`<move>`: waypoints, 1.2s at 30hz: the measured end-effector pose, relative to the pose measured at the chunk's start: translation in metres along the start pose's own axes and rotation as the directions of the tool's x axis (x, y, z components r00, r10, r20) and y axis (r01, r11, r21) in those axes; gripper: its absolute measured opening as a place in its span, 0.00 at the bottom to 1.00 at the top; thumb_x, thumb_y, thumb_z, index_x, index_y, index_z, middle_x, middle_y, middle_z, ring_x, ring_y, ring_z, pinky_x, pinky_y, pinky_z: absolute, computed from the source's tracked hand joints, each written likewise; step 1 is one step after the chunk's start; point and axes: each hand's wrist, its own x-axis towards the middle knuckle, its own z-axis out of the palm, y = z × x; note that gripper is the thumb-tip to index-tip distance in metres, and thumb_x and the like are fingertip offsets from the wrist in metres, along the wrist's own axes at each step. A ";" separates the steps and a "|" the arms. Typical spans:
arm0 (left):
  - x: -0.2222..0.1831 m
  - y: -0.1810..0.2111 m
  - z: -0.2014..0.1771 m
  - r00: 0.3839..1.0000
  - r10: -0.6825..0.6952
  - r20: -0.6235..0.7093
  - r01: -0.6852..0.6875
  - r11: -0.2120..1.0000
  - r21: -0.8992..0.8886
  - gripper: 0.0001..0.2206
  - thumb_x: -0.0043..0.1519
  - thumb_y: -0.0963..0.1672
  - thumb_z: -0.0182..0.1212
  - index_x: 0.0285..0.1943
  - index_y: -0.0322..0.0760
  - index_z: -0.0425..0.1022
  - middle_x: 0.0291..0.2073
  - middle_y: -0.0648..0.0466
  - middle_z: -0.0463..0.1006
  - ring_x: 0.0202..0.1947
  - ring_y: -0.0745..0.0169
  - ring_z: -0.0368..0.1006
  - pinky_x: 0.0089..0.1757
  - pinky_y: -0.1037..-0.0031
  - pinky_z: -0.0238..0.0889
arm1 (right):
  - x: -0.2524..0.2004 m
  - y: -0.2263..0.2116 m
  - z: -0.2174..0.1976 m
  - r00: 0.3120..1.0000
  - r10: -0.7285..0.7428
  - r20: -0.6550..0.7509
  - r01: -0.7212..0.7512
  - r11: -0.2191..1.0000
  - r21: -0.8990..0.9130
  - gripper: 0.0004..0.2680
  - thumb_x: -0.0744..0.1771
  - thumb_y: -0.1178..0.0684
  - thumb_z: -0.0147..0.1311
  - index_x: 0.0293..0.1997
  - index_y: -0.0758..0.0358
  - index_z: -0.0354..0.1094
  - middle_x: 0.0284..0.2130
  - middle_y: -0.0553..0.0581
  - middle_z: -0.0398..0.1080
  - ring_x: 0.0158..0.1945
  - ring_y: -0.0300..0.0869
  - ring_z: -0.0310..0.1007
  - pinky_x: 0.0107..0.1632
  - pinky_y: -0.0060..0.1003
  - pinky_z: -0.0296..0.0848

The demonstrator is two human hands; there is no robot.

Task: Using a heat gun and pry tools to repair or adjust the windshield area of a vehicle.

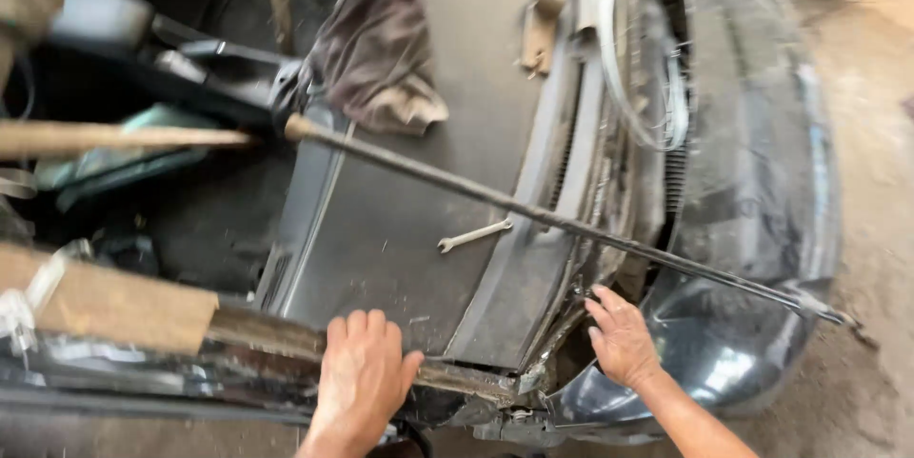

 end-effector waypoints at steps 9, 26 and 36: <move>0.000 0.003 -0.029 0.964 0.165 0.207 -0.160 0.986 -0.041 0.29 0.49 0.63 0.66 0.40 0.40 0.75 0.36 0.52 0.75 0.42 0.52 0.70 0.47 0.57 0.57 | 0.019 -0.049 -0.055 0.980 0.136 0.146 -0.118 0.985 -0.125 0.21 0.64 0.58 0.53 0.66 0.64 0.61 0.69 0.63 0.57 0.68 0.60 0.56 0.69 0.55 0.56; -0.020 -0.005 -0.008 0.966 0.234 0.114 -0.247 0.962 0.115 0.27 0.52 0.63 0.64 0.41 0.42 0.75 0.37 0.54 0.74 0.44 0.53 0.69 0.46 0.59 0.59 | -0.085 -0.130 -0.191 0.458 0.744 0.486 -0.870 0.486 0.076 0.14 0.66 0.46 0.57 0.54 0.61 0.73 0.45 0.64 0.77 0.51 0.54 0.78 0.54 0.44 0.74; -0.009 0.008 -0.021 0.945 0.284 0.161 -0.305 0.943 0.130 0.28 0.50 0.63 0.67 0.42 0.42 0.75 0.38 0.54 0.73 0.45 0.54 0.68 0.47 0.60 0.59 | -0.008 -0.073 -0.190 0.582 0.647 0.493 -0.731 0.682 -0.032 0.22 0.62 0.47 0.62 0.62 0.62 0.64 0.56 0.70 0.70 0.60 0.61 0.68 0.60 0.50 0.69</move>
